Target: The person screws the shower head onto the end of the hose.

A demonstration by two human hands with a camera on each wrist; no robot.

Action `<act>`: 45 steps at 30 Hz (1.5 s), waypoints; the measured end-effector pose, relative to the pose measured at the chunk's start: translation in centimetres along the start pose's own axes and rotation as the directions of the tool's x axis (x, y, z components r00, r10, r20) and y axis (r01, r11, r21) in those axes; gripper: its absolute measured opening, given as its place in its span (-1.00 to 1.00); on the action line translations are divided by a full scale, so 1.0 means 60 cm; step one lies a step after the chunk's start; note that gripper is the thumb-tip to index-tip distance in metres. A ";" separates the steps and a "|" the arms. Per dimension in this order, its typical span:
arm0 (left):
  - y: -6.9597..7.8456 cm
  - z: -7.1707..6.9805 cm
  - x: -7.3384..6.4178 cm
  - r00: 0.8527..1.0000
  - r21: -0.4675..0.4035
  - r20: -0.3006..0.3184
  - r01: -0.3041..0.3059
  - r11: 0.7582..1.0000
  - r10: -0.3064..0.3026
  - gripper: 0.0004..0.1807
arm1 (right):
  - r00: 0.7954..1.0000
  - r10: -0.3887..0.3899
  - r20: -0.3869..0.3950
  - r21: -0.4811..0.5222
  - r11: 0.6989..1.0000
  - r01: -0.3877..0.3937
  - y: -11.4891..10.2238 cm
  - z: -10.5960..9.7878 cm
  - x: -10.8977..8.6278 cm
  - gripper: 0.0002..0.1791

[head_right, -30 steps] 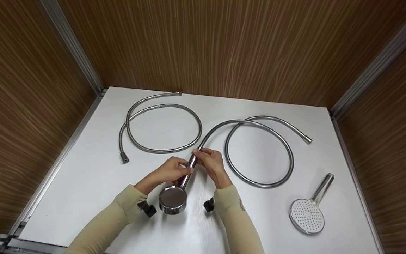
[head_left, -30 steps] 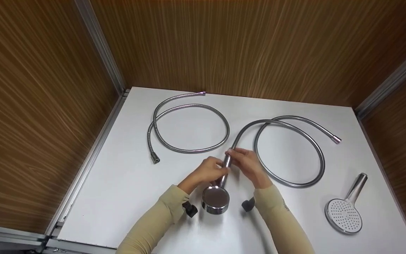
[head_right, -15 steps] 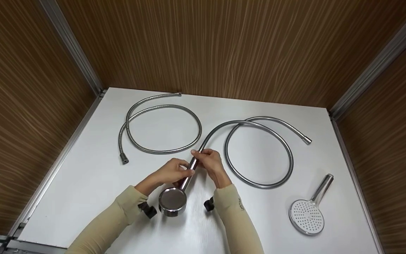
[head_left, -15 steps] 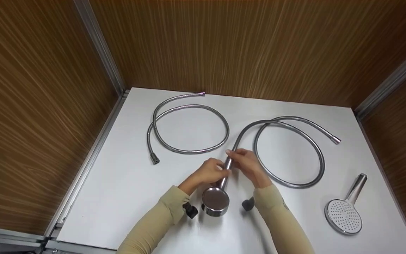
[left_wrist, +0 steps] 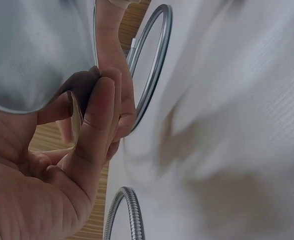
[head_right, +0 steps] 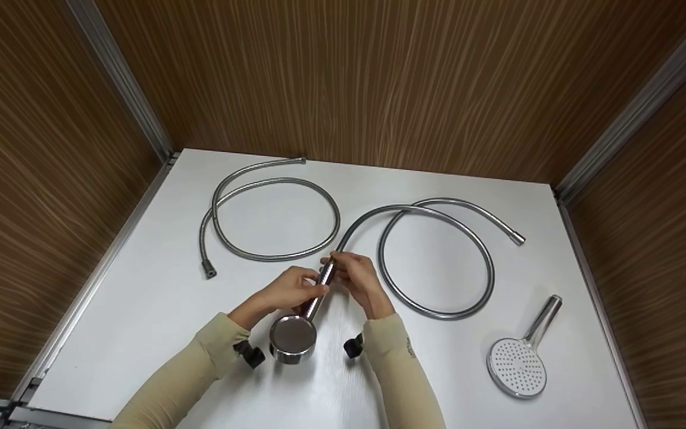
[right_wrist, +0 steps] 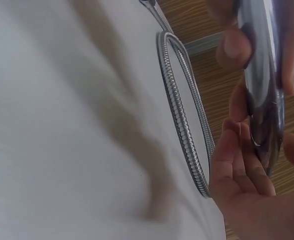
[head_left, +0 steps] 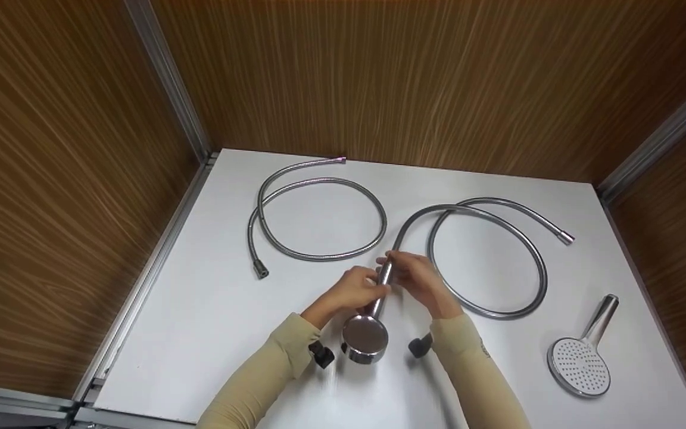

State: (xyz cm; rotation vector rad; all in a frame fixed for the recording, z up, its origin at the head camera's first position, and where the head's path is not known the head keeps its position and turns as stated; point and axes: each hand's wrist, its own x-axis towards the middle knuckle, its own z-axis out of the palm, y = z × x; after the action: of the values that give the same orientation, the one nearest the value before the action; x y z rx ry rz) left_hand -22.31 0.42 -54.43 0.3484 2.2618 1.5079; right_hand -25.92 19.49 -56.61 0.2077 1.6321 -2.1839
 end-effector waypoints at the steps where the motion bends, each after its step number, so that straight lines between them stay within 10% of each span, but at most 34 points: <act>1: 0.000 0.000 0.000 1.000 -0.005 0.002 0.004 1.000 -0.004 -0.75 | 1.000 -0.002 0.013 0.001 1.000 0.002 0.000 -0.001 -0.001 -0.80; 19: 0.005 0.004 -0.001 0.999 -0.005 0.033 0.041 0.999 -0.041 -0.68 | 0.995 -0.012 -0.097 -0.115 0.993 0.000 -0.001 0.004 0.003 -0.79; 31: 0.010 0.002 0.001 0.999 -0.017 0.011 0.039 0.999 -0.039 -0.71 | 1.000 -0.009 0.016 -0.035 0.999 0.010 -0.006 -0.010 0.001 -0.85; 45: 0.010 0.002 -0.001 0.999 -0.007 0.028 0.045 0.999 -0.044 -0.67 | 0.999 -0.001 -0.044 -0.080 0.997 -0.002 0.000 -0.001 0.001 -0.75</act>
State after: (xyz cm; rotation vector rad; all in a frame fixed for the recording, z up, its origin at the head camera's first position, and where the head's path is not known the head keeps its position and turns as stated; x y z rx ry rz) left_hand -22.24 0.71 -53.90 0.3128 2.2274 1.4798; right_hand -25.99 19.54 -56.64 0.2346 1.7393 -2.1231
